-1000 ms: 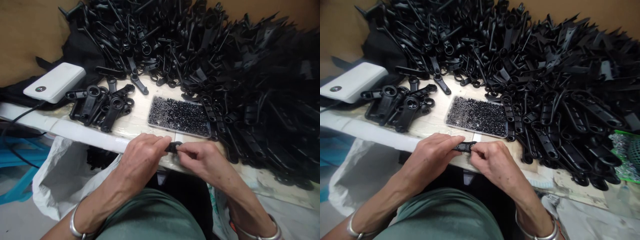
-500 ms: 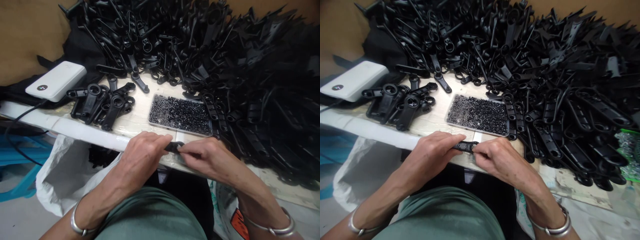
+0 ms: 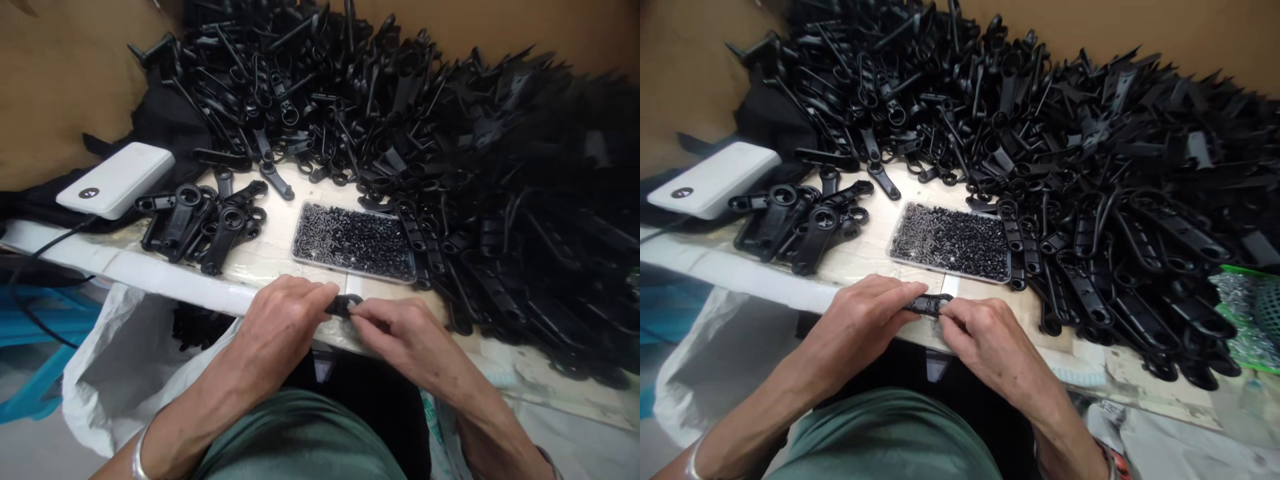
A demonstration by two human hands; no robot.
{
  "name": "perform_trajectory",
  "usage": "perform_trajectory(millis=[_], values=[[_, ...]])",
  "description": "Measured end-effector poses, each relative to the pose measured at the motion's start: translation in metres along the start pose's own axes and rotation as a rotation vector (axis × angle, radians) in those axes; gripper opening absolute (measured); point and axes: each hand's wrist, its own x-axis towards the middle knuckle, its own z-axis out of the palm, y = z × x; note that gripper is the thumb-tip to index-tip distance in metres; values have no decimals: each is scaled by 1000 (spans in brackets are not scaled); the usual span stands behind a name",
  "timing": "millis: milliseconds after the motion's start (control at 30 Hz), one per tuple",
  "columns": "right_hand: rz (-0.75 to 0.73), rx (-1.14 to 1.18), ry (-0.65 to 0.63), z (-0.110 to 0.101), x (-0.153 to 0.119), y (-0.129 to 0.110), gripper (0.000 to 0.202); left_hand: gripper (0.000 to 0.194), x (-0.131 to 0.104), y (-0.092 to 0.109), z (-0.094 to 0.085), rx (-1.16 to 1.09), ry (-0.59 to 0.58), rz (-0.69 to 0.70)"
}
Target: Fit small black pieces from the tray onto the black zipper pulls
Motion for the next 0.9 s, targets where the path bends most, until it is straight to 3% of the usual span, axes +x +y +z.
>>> perform_trajectory(millis=[167, 267, 367, 533, 667, 900], values=[[4, 40, 6, -9, -4, 0, 24, 19, -1, -2, -1, -22, -14, 5], [32, 12, 138, -27, 1, 5, 19, 19, 0, -4, -5, -91, -17, 49], [72, -236, 284, -43, 15, 11, 19, 13, 4, -10, -16, -134, 28, 101], [121, -614, 177, -44, 45, 14, 17, 17, 26, -23, -43, 112, 67, 38], [127, -664, 146, -38, 53, 13, 15, 19, 53, -35, -51, 234, -81, 65], [151, -570, 167, -41, 46, 16, 11, 22, 87, -41, -38, 336, -279, 160]])
